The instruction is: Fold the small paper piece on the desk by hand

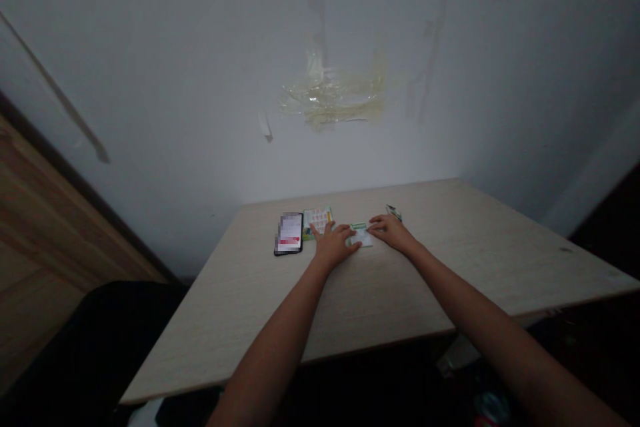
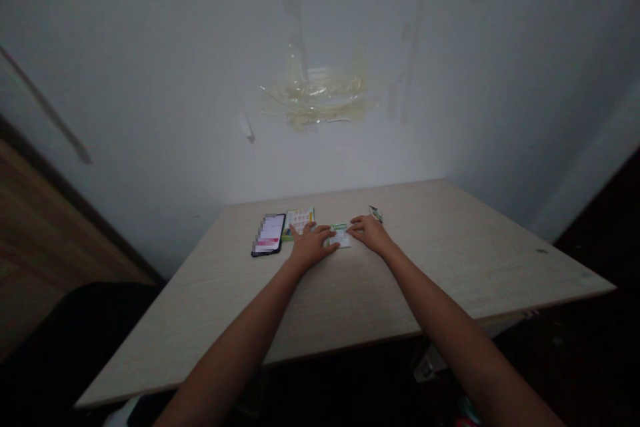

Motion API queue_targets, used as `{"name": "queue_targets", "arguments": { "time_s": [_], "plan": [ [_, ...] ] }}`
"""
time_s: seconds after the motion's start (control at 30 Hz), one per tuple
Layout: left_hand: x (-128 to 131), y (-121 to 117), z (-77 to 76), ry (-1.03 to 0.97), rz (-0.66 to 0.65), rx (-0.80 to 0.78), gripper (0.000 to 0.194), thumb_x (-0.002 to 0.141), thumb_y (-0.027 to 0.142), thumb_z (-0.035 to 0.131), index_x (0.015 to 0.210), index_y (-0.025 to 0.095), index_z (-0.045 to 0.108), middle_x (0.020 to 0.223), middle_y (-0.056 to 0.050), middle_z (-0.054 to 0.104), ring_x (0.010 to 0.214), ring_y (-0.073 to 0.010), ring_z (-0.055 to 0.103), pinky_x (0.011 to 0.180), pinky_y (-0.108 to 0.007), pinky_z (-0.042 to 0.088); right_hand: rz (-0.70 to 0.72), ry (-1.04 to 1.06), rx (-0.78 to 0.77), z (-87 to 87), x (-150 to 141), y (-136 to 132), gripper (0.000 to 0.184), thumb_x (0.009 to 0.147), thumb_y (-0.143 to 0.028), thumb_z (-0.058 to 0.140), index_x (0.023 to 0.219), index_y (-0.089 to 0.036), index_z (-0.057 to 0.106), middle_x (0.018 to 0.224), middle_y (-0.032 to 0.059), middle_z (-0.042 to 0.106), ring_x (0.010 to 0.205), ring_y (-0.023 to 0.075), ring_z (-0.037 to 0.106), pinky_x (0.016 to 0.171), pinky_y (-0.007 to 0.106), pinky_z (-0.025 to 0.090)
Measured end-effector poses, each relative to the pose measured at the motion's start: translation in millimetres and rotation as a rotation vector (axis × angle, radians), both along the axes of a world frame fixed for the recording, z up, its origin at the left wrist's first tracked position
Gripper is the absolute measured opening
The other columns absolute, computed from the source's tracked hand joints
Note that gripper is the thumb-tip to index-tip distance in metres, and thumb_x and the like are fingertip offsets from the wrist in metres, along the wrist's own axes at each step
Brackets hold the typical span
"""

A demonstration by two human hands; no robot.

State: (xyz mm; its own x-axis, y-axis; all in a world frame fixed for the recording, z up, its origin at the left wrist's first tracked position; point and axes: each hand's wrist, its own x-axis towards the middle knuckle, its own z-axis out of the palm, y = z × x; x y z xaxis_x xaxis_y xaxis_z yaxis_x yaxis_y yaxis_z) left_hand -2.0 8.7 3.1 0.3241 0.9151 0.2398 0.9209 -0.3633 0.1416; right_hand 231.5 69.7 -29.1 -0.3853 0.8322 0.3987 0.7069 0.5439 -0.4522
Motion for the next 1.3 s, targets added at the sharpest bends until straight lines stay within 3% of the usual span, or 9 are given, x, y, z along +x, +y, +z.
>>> {"name": "queue_targets", "arguments": {
  "time_s": [0.9,1.13,1.3],
  "plan": [
    [-0.5,0.2,-1.2,-0.021,-0.002,0.025,0.043,0.086,0.065,0.052,0.121,0.044,0.064,0.14,0.003,0.058,0.138,-0.0385,0.034,0.102,-0.084,-0.005,-0.213,-0.311,0.043,22.3,-26.5,-22.9,0.036,0.093,-0.03,0.051,0.124,-0.025,0.068,0.125,0.0089,0.063,0.114,0.0261,0.055,0.103,0.039,0.038],
    [-0.2,-1.2,-3.9,-0.041,-0.025,0.079,0.04,0.087,0.062,0.053,0.12,0.043,0.065,0.136,0.004,0.061,0.137,-0.0366,0.036,0.104,-0.082,-0.01,-0.213,-0.237,0.056,17.0,-23.5,-23.8,0.034,0.093,-0.033,0.054,0.122,-0.024,0.069,0.124,0.0087,0.064,0.114,0.0251,0.056,0.105,0.039,0.037],
    [-0.7,-1.9,-3.9,-0.037,-0.04,0.09,0.04,0.088,0.062,0.051,0.121,0.043,0.064,0.136,0.004,0.061,0.138,-0.0351,0.036,0.104,-0.081,-0.011,-0.158,-0.09,0.045,12.3,-16.1,-19.3,0.026,0.091,-0.033,0.059,0.108,-0.021,0.076,0.113,0.0075,0.07,0.107,0.0211,0.061,0.101,0.033,0.042]
  ]
}}
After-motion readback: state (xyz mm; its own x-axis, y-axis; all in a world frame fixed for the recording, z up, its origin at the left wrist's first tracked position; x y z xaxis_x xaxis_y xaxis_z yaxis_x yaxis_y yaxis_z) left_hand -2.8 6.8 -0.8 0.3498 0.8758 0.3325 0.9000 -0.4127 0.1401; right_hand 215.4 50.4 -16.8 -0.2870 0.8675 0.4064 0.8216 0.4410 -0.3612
